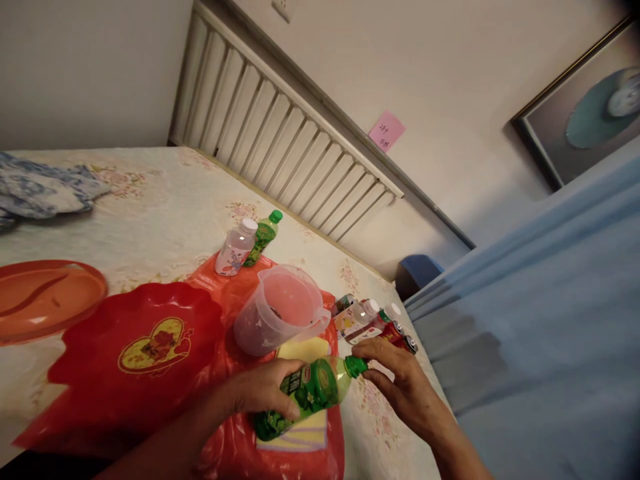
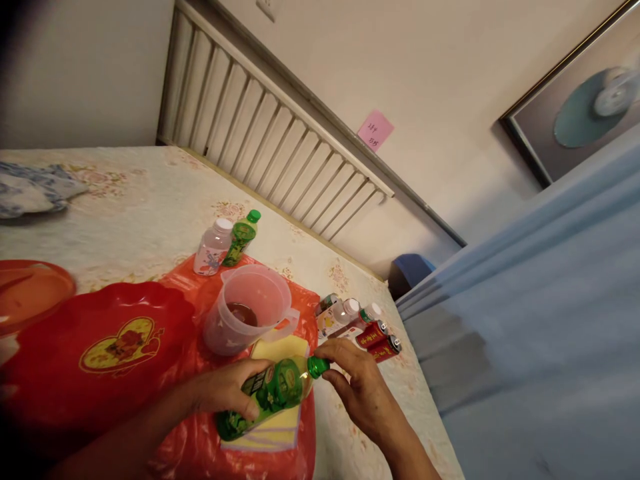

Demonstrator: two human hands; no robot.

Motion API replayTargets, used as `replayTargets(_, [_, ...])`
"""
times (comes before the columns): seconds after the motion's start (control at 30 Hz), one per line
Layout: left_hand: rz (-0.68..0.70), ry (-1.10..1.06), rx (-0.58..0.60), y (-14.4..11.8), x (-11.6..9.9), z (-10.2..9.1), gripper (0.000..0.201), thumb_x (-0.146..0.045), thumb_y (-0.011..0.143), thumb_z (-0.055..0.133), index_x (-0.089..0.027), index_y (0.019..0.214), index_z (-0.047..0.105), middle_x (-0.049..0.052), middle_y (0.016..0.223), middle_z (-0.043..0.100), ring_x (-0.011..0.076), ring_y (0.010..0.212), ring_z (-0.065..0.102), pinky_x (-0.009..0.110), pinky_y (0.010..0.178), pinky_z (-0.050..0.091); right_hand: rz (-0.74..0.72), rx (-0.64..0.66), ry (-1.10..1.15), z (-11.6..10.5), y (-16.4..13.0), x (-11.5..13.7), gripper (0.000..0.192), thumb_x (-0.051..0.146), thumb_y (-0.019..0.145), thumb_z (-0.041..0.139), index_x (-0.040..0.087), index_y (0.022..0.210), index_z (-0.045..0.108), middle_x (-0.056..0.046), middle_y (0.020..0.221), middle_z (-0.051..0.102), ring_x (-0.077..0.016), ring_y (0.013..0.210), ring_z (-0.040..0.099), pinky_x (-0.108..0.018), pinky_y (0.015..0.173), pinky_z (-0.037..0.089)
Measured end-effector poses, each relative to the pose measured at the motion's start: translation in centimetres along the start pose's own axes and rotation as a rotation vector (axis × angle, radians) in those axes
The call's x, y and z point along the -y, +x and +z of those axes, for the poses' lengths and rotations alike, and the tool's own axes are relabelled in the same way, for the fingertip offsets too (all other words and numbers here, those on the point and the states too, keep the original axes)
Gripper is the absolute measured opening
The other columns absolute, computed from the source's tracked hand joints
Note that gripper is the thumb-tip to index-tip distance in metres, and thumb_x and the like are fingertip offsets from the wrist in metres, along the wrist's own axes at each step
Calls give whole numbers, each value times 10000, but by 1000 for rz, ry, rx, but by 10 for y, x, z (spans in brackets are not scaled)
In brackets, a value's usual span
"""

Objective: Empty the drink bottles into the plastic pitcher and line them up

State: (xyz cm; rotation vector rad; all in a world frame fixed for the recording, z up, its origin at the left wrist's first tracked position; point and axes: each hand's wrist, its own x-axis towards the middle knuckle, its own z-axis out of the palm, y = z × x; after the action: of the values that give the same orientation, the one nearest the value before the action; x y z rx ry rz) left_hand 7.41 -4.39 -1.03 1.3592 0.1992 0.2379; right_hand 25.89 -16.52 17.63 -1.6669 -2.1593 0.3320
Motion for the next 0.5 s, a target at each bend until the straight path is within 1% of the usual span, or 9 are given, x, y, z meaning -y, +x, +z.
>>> replayTargets(0.13, [20, -5, 3, 4, 7, -1, 548, -234, 553, 748, -205, 1089, 641, -34, 882, 671, 164, 768, 592, 210, 632, 456, 8, -8, 13, 1, 1, -3, 154, 279, 948, 569, 264, 1081, 644, -49, 1068, 685, -195, 999, 623, -293, 879, 478])
replayTargets(0.3, [16, 19, 2, 5, 9, -2, 571, -256, 546, 752, -208, 1104, 639, -30, 903, 680, 168, 771, 598, 211, 632, 461, 74, 8, 26, 2, 1, -5, 172, 357, 946, 564, 255, 1049, 655, -43, 998, 679, -193, 906, 625, -291, 808, 484])
replayTargets(0.43, [9, 53, -13, 4, 6, -1, 605, -289, 540, 752, -221, 1130, 636, -25, 961, 699, 196, 836, 619, 223, 663, 481, 130, 6, -2, 5, 1, -7, 264, 449, 936, 555, 231, 1042, 658, -48, 939, 672, -193, 837, 614, -297, 760, 471])
replayTargets(0.5, [9, 47, -9, 4, 6, -1, 607, -284, 544, 753, -223, 1137, 636, -24, 974, 704, 202, 853, 625, 226, 669, 485, 165, -8, -16, 7, 2, -7, 355, 529, 925, 528, 205, 980, 662, -48, 878, 662, -191, 787, 599, -296, 722, 459])
